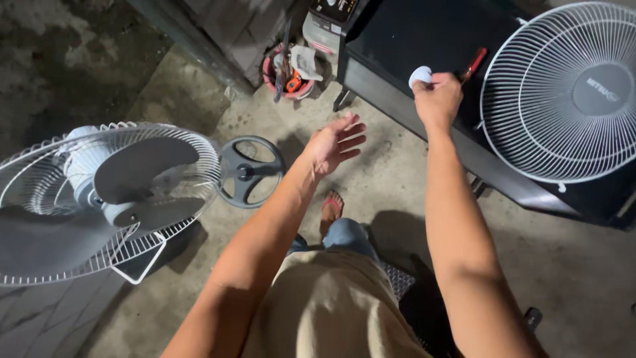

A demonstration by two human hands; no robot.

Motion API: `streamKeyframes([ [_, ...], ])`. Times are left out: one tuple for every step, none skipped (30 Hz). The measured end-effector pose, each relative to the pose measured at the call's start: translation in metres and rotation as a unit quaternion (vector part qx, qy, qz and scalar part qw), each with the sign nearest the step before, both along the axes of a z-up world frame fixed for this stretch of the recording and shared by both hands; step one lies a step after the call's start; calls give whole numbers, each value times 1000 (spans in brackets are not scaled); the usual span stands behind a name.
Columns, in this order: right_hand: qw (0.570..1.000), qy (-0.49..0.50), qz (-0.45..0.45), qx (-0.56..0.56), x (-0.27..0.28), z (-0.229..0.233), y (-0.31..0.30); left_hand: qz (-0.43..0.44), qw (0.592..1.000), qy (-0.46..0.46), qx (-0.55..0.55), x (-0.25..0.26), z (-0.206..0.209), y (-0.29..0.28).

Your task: The person disassembles a standing electric fan by removing the front grille, unscrewing the central cap, detaching the fan blades, and removing the rear grille. They then use a screwdriver to loosen a screw on the motor housing.

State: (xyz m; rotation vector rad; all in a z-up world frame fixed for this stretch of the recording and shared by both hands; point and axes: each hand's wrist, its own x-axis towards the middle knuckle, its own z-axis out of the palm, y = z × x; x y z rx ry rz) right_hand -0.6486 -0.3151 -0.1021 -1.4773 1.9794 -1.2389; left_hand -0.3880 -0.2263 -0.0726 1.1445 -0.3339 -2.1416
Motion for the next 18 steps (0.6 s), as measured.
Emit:
streamKeyframes([
  [1000, 15, -6, 10, -4, -9, -6, 0, 1000, -7, 0, 0, 1, -2],
  [999, 31, -13, 15, -9, -16, -17, -2, 1000, -13, -5, -2, 3, -9],
  [999, 46, -21, 20, -13, -23, -28, 2, 1000, -21, -3, -3, 4, -14],
  [996, 84, -26, 30, -17, -30, -35, 8, 1000, -27, 1, -4, 4, -15],
  [991, 122, -31, 41, -20, -37, -41, 14, 999, -34, 5, -6, 3, -19],
  [985, 159, -32, 56, -20, -44, -44, 9, 999, -32, 7, -7, 0, -21],
  [982, 165, -28, 91, -20, -49, -47, 5, 999, -31, 9, -9, -3, -24],
  [977, 170, -24, 126, -21, -53, -50, 1, 999, -30, 10, -11, -6, -27],
  [971, 176, -20, 160, -21, -57, -53, 2, 999, -31, 15, -11, -9, -28],
  [969, 183, -20, 163, -20, -59, -55, 1, 999, -31, 17, -12, -12, -31],
  [968, 190, -20, 165, -20, -61, -56, 1, 999, -31, 20, -13, -14, -33],
  [966, 197, -21, 167, -21, -61, -58, 0, 999, -38, 20, -14, -15, -35],
  [966, 192, -21, 170, -23, -61, -59, -1, 999, -44, 19, -15, -16, -35],
  [967, 187, -21, 174, -22, -59, -59, 0, 998, -52, 19, -15, -17, -36],
  [967, 181, -20, 178, -19, -57, -59, 4, 999, -47, 16, -14, -17, -38],
  [968, 175, -26, 178, -17, -54, -57, 9, 999, -42, 14, -13, -17, -38],
  [969, 168, -31, 177, -15, -49, -55, 13, 999, -38, 11, -11, -16, -38],
  [970, 162, -38, 176, -13, -42, -54, 20, 999, -42, 16, -9, -14, -40],
])
